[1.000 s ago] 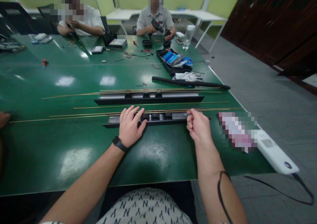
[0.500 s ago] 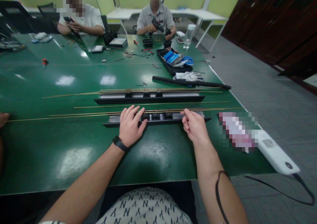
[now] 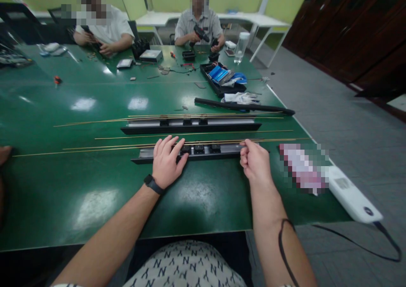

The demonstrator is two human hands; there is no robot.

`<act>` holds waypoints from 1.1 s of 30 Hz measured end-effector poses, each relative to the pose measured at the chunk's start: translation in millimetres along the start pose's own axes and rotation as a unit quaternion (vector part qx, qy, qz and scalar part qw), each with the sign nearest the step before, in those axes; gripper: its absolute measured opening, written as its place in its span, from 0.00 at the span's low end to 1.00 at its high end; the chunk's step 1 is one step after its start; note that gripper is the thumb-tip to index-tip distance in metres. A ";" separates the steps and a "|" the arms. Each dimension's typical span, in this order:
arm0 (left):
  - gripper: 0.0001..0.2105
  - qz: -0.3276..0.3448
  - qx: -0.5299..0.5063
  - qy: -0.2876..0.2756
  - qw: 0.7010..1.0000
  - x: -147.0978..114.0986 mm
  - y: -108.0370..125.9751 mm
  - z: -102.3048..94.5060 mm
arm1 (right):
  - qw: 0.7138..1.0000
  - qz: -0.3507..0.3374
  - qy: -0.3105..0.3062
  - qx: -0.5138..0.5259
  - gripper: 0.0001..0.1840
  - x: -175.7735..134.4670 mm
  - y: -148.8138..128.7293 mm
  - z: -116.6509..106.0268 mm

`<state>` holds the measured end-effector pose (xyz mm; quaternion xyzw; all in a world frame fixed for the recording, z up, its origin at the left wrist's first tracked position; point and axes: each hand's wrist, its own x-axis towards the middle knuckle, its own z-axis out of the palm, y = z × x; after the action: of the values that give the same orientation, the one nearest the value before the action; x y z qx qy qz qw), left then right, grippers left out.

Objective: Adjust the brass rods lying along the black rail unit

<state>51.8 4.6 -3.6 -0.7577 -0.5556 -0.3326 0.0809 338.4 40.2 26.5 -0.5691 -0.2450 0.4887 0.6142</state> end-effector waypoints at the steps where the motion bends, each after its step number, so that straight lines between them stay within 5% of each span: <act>1: 0.22 -0.001 -0.001 -0.002 1.000 -0.1 0.0 0.0 | 1.000 0.000 0.007 0.001 0.08 0.9 -0.5 -0.8; 11: 0.23 -0.010 -0.010 -0.007 1.000 -0.2 -0.9 0.2 | 1.000 -0.007 0.017 -0.007 0.09 2.0 0.2 -0.2; 21: 0.22 -0.005 -0.004 -0.003 1.000 0.1 0.2 0.1 | 0.996 0.024 -0.079 -0.024 0.15 -2.1 6.9 2.7; 33: 0.22 -0.001 -0.001 0.001 1.000 -0.9 -2.0 1.3 | 1.000 -0.005 0.007 -0.004 0.08 0.8 0.2 -0.8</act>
<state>50.5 5.3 -5.6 -0.7571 -0.5558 -0.3338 0.0805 339.3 40.4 25.9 -0.5740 -0.2449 0.4807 0.6161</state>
